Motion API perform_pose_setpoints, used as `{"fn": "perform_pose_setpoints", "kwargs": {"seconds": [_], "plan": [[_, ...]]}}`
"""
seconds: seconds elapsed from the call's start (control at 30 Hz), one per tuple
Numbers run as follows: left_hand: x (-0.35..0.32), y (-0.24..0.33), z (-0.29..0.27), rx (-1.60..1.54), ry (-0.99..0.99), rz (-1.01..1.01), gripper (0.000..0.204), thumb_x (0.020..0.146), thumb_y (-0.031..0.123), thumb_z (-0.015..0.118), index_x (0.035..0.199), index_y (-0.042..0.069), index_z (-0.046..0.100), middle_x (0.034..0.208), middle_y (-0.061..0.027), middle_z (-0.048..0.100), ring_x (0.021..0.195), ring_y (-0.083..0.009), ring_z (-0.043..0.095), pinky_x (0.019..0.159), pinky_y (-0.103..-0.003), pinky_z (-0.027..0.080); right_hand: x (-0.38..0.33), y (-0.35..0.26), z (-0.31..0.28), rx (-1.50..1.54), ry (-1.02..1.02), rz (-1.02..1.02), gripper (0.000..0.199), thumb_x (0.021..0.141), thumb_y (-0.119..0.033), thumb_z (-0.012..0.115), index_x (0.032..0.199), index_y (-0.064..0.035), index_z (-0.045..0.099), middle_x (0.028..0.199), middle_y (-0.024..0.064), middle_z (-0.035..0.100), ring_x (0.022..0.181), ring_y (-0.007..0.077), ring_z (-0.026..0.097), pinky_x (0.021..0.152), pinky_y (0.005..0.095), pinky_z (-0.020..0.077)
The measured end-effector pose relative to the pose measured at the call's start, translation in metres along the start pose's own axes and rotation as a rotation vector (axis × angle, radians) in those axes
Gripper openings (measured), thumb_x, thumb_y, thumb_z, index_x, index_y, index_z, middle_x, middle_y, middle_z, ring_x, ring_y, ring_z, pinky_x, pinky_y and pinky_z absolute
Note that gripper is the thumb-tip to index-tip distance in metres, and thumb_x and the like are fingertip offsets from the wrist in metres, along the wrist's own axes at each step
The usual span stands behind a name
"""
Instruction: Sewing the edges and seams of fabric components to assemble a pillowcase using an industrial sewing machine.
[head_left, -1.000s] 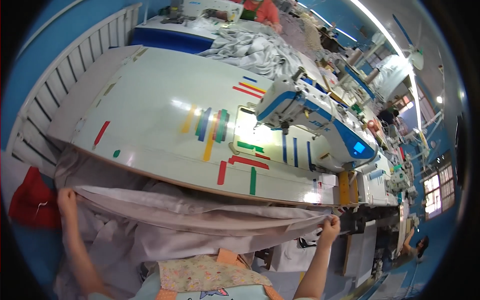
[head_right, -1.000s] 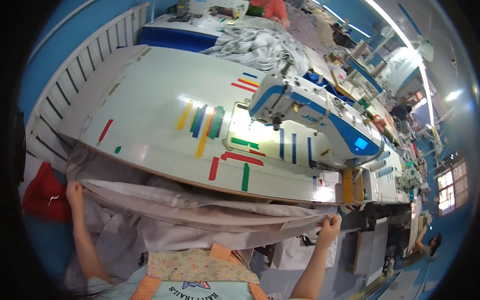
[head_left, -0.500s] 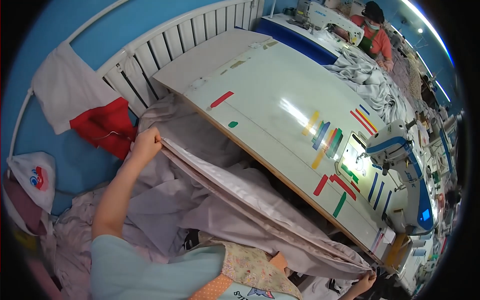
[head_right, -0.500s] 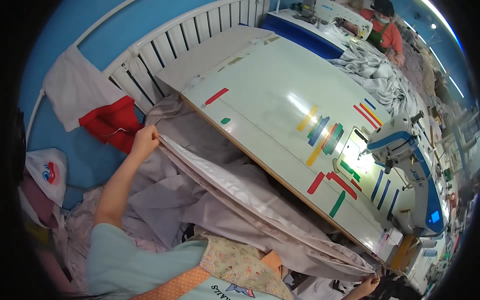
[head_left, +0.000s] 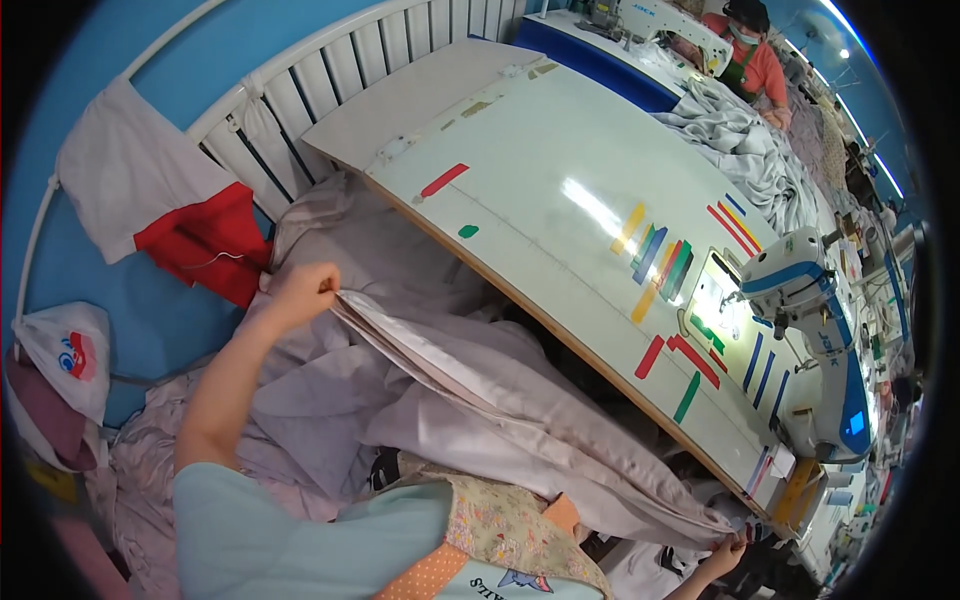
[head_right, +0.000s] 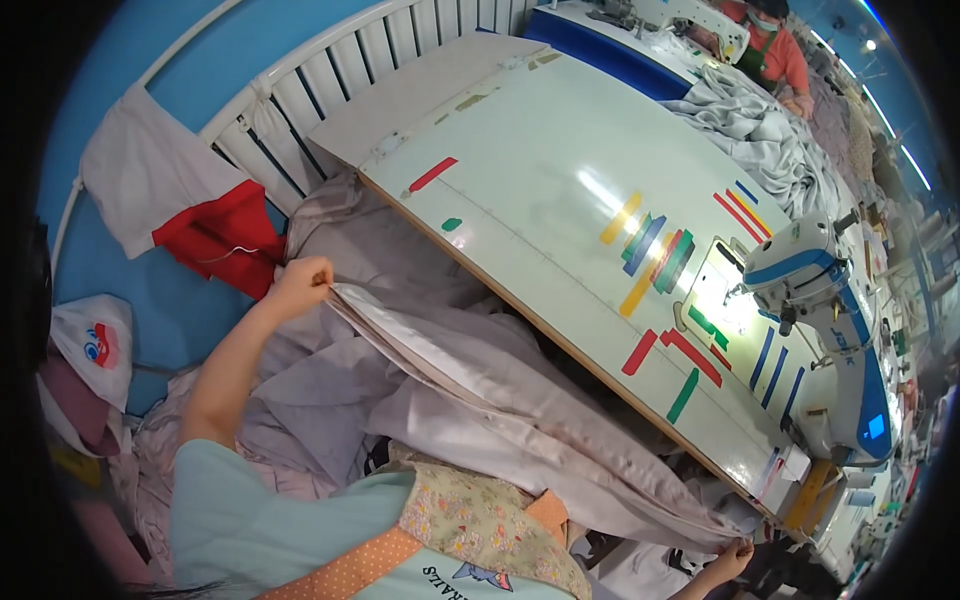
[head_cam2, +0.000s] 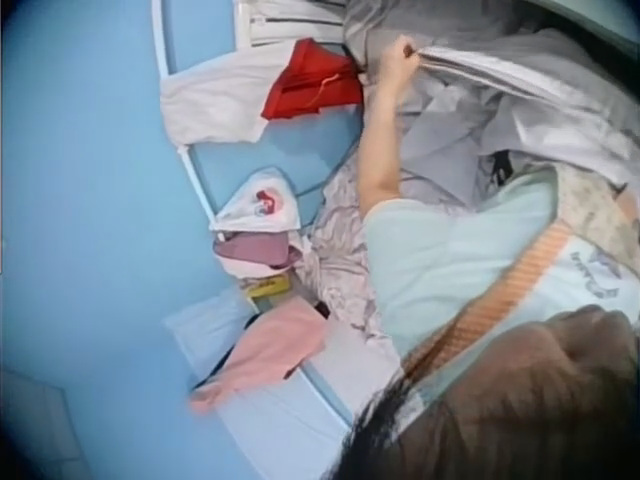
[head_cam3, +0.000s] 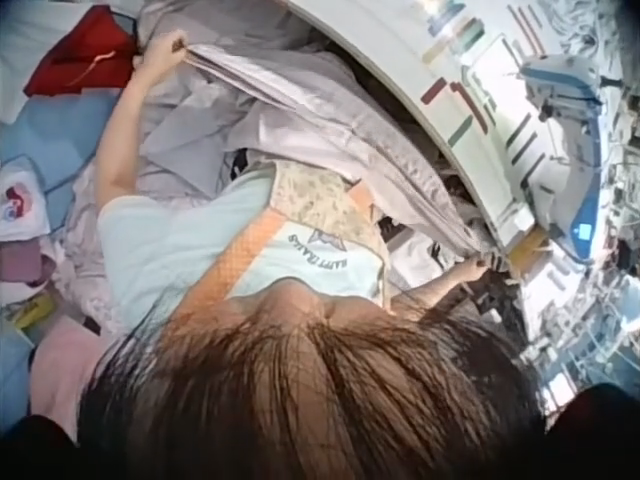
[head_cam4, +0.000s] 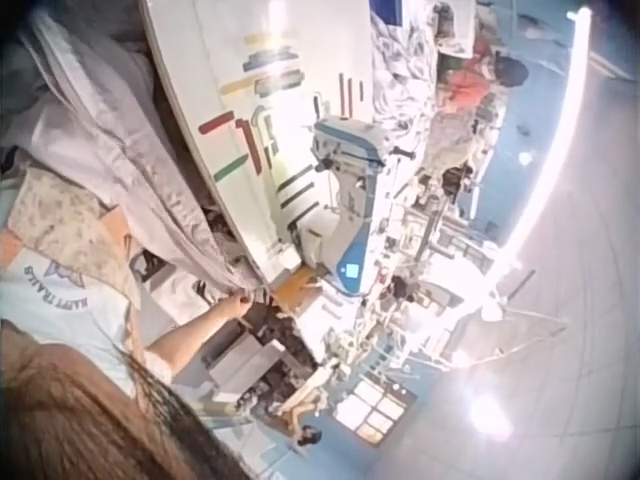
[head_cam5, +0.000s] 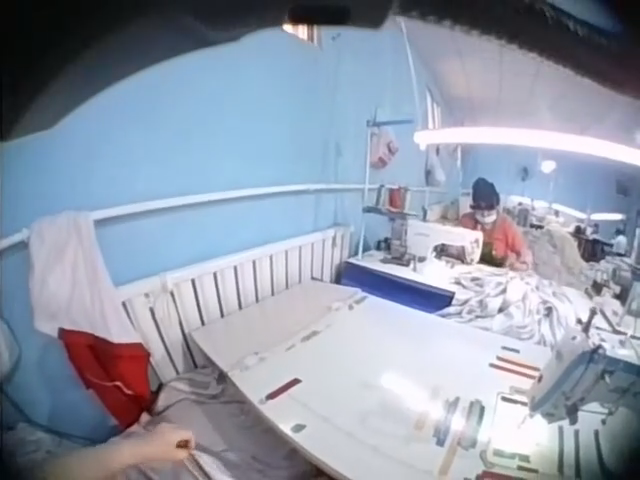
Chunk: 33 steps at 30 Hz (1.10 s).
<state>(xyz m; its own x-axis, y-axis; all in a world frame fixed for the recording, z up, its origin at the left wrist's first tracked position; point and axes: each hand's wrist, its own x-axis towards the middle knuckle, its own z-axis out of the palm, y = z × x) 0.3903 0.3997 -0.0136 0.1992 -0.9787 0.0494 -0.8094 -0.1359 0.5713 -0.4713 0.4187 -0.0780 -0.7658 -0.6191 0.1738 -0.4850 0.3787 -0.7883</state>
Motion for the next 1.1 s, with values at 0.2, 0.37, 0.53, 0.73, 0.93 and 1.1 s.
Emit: {"fn": "perform_pose_setpoints", "kwargs": {"seconds": [0.2,0.37,0.53,0.73,0.93,1.1], "plan": [[-0.007,-0.002,-0.011,-0.032,-0.095,0.144,0.01,0.067,-0.006,0.057,0.071,0.002,0.06,0.076,-0.009,0.058,0.071,-0.0233,0.059,0.064,-0.033,0.047,0.002,0.013,-0.001,-0.02,0.028,0.021,0.021,0.087,-0.013,0.061,0.104,-0.0024,0.056,0.082,0.0005,0.055,0.058,0.0062,0.049,0.042,0.0192,0.0397],[-0.011,0.001,0.001,0.28,-0.14,0.328,0.012,0.07,-0.001,0.056,0.076,0.005,0.064,0.081,-0.0112,0.058,0.079,-0.0295,0.058,0.067,-0.038,0.047,0.001,-0.004,0.004,0.083,0.017,-0.041,0.016,0.087,-0.011,0.06,0.1,-0.0031,0.054,0.081,0.0002,0.051,0.062,0.0069,0.049,0.045,0.0188,0.0419],[-0.018,-0.013,0.008,0.438,-0.242,0.242,0.008,0.07,0.005,0.057,0.074,0.004,0.063,0.086,-0.0121,0.058,0.088,-0.0315,0.057,0.074,-0.041,0.047,0.0,-0.019,-0.006,0.136,-0.011,0.028,0.016,0.09,-0.012,0.058,0.103,-0.005,0.055,0.082,-0.0015,0.053,0.061,0.0061,0.048,0.049,0.0187,0.0423],[-0.027,-0.034,0.034,0.461,-0.357,0.27,0.006,0.071,0.008,0.058,0.074,0.005,0.063,0.082,-0.0118,0.059,0.087,-0.0314,0.058,0.075,-0.041,0.048,-0.002,-0.001,0.006,0.19,0.004,0.043,0.021,0.089,-0.012,0.06,0.108,-0.0044,0.054,0.087,0.0002,0.055,0.066,0.0067,0.051,0.05,0.017,0.0437],[-0.034,-0.042,0.073,0.502,-0.535,0.441,0.009,0.072,0.009,0.059,0.078,0.007,0.066,0.082,-0.0112,0.061,0.082,-0.0314,0.06,0.072,-0.043,0.049,-0.004,0.01,0.02,0.22,-0.037,0.027,0.023,0.086,-0.01,0.063,0.106,-0.0055,0.055,0.088,0.0,0.055,0.069,0.0078,0.052,0.052,0.0204,0.0472],[-0.044,-0.054,0.092,0.581,-0.678,0.208,0.011,0.073,0.009,0.058,0.081,0.008,0.066,0.083,-0.0124,0.062,0.084,-0.0326,0.061,0.071,-0.044,0.049,-0.029,-0.018,0.031,0.226,-0.027,0.056,0.011,0.086,-0.009,0.062,0.093,-0.0051,0.054,0.079,-0.0013,0.053,0.061,0.0057,0.049,0.048,0.019,0.0452]]}}
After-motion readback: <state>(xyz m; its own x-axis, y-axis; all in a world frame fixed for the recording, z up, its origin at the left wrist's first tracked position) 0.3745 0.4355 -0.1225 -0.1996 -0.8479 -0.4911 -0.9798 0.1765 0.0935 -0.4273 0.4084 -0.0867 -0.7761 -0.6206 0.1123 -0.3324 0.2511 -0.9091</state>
